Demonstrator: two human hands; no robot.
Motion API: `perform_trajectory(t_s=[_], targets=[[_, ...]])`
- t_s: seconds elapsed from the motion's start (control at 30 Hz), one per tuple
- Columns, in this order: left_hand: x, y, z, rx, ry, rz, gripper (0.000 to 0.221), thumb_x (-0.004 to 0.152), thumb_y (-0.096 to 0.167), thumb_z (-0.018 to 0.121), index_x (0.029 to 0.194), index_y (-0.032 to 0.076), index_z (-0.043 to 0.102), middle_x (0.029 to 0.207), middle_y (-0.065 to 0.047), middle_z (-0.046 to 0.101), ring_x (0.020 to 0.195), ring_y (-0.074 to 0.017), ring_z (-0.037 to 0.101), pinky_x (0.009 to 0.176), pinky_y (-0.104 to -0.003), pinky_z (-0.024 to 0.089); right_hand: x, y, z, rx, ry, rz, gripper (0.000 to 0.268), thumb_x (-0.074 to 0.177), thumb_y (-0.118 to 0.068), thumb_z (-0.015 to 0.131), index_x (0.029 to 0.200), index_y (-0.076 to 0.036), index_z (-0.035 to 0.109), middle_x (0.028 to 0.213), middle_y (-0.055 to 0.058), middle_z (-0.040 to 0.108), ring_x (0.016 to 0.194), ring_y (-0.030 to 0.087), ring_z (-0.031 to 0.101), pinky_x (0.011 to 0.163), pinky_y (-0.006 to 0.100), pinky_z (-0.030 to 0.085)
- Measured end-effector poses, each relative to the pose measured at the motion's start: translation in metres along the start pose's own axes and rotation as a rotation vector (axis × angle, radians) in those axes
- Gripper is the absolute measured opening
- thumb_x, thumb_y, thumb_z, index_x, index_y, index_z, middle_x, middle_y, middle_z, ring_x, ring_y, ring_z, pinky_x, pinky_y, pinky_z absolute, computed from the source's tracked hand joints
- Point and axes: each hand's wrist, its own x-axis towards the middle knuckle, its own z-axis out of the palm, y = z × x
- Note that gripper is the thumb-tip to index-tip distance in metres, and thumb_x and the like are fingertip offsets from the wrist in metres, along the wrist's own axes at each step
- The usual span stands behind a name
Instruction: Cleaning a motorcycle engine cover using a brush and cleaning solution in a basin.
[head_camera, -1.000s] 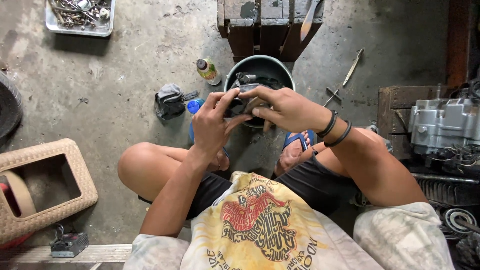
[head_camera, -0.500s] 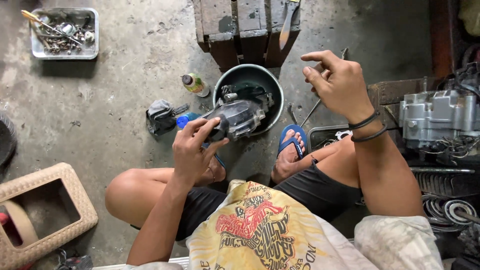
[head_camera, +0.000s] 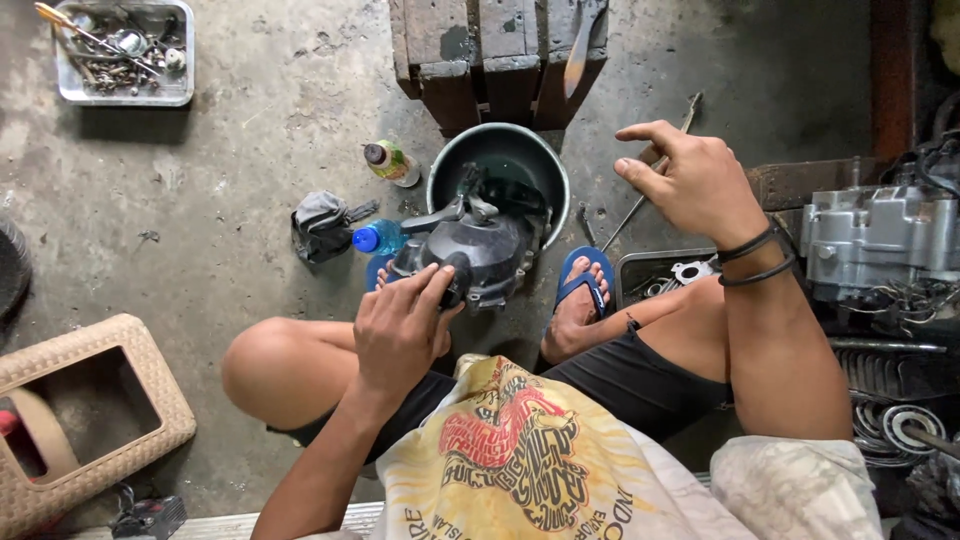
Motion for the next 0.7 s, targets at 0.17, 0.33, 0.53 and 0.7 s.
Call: perform_trajectory(t_s=[0.17,0.33,0.53,0.7], targets=[[0.006,-0.005,-0.002,0.111,0.005,-0.012,0.038,0.104,0.041,0.055,0.131,0.020,0.070,0.118,-0.001,0.071,0.092,-0.0191,0.068,0.071,-0.032,0.047,0.006,-0.010,0.000,-0.013,-0.036,0.003,0.036,0.097,-0.032,0.068,0.132,-0.022,0.068,0.093,0.006,0.077,0.092,0.030,0.074,0.081,0.051,0.055],[0.009,-0.018,-0.002,0.098,-0.040,-0.049,0.038,0.104,0.040,0.056,0.133,0.018,0.068,0.120,-0.002,0.071,0.091,-0.0217,0.068,0.069,-0.034,0.047,0.012,-0.007,0.005,-0.061,-0.115,0.032,0.040,0.095,-0.039,0.065,0.134,-0.029,0.066,0.098,-0.001,0.077,0.097,0.027,0.074,0.084,0.050,0.055],[0.017,-0.032,-0.006,0.147,-0.123,-0.060,0.043,0.098,0.039,0.064,0.136,0.017,0.065,0.118,-0.001,0.071,0.090,-0.0218,0.068,0.069,-0.035,0.050,0.014,-0.008,0.002,-0.073,-0.134,0.028,0.040,0.097,-0.040,0.065,0.135,-0.027,0.065,0.098,-0.001,0.077,0.096,0.029,0.074,0.084,0.053,0.055],[0.032,-0.046,-0.017,0.432,-0.302,-0.039,0.058,0.086,0.040,0.072,0.141,0.025,0.060,0.118,0.005,0.070,0.086,-0.0166,0.067,0.068,-0.030,0.055,0.015,-0.008,0.005,-0.093,-0.190,-0.011,0.041,0.098,-0.042,0.064,0.137,-0.027,0.064,0.098,-0.001,0.078,0.095,0.030,0.074,0.084,0.053,0.055]])
